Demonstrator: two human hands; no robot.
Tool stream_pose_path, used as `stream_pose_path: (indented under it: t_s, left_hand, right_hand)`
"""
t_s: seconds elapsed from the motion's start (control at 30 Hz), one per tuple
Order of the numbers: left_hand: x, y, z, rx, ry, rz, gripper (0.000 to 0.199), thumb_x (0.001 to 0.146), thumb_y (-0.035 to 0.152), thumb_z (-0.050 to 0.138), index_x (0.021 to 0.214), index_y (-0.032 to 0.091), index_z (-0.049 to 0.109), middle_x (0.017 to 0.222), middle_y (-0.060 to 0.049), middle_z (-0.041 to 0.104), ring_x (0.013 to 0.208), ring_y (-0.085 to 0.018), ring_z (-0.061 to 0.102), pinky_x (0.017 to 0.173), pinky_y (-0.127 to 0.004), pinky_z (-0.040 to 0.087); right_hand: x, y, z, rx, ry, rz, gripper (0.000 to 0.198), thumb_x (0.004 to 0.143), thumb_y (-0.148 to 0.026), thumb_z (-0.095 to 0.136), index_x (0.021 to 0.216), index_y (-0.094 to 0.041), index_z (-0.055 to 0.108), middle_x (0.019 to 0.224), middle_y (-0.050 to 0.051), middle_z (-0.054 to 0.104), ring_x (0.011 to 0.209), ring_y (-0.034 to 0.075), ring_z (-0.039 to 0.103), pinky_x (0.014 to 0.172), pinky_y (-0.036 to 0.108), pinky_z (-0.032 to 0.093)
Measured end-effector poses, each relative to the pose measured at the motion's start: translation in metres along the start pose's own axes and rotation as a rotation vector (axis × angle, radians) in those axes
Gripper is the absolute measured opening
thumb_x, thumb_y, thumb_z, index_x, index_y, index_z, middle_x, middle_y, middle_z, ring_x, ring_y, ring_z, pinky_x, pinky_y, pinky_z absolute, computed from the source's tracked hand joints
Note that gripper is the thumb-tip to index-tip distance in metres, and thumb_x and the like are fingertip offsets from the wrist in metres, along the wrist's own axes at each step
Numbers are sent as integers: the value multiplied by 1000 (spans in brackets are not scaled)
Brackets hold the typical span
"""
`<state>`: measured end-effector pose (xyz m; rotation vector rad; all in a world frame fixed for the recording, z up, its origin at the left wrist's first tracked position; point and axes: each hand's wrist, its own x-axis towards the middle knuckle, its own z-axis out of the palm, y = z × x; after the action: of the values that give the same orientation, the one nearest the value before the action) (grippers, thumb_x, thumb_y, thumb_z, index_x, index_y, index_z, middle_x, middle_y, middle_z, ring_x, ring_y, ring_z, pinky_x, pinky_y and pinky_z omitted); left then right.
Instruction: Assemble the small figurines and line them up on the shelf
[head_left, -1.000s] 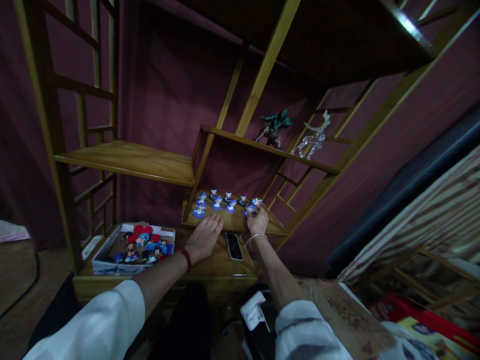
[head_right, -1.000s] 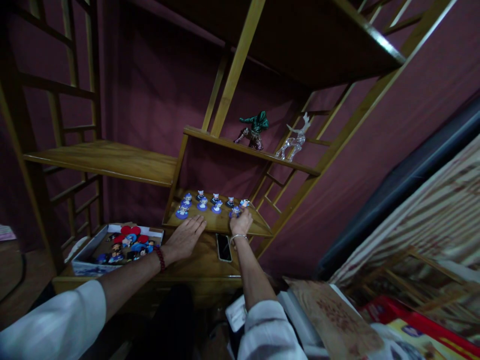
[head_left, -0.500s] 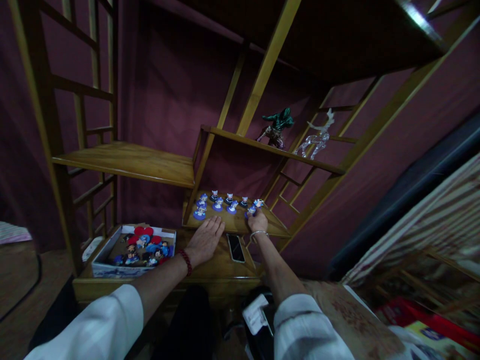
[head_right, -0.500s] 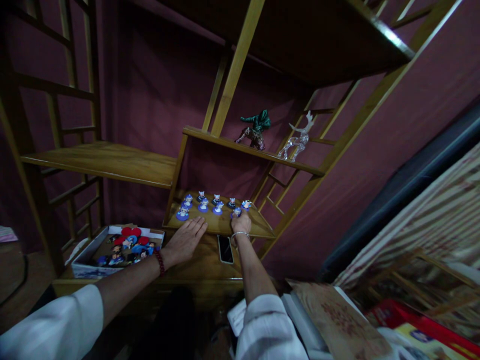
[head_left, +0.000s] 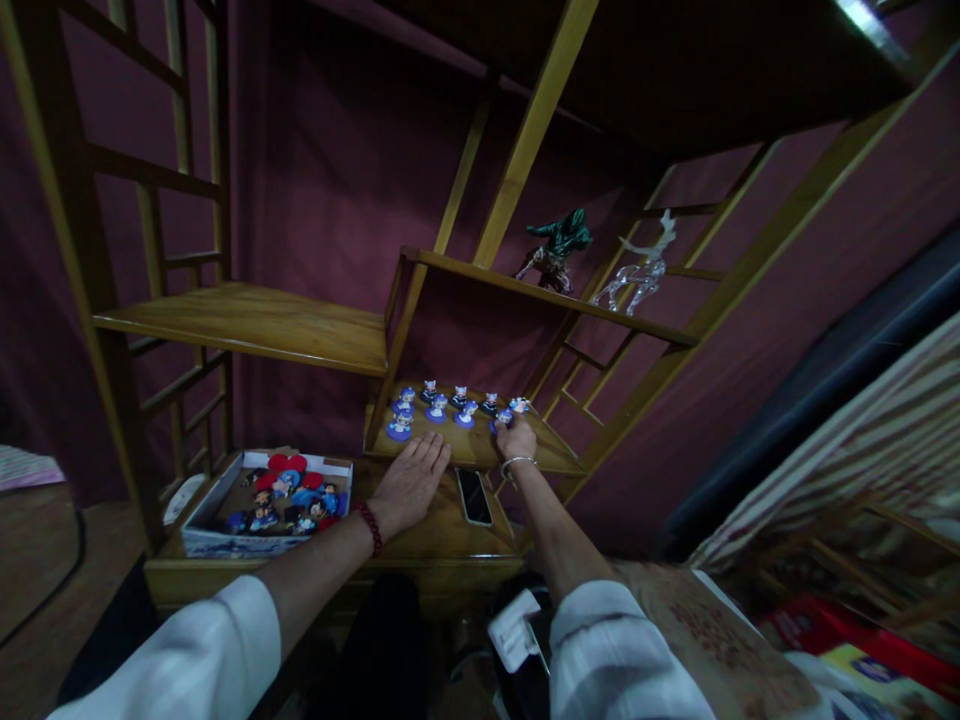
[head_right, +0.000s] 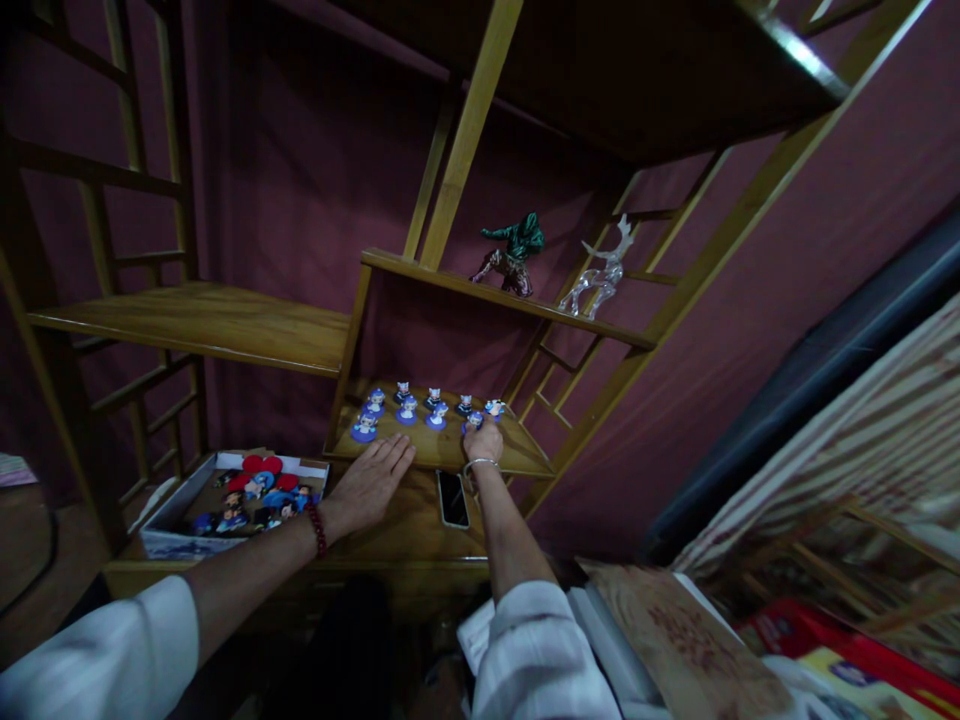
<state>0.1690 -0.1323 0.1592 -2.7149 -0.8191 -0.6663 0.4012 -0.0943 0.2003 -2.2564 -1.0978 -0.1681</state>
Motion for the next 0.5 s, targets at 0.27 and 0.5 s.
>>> stream_pose_path:
  t_s: [0.27, 0.5]
  left_hand:
    - [0, -1, 4, -6, 6, 2, 59, 75, 12, 36, 133, 6, 22, 140, -19, 25, 131, -25, 16, 104, -42, 15]
    - [0, -1, 3, -5, 1, 3, 59, 75, 13, 37, 132, 5, 24, 140, -19, 25, 131, -25, 17, 104, -42, 15]
  right_hand:
    - [1, 1, 0, 11, -10, -25, 37, 76, -28, 50, 111, -18, 54, 95, 10, 64, 90, 23, 58, 76, 30, 43]
    - [1, 2, 0, -28, -27, -32, 37, 77, -28, 50, 111, -17, 54, 95, 10, 64, 90, 22, 59, 75, 30, 43]
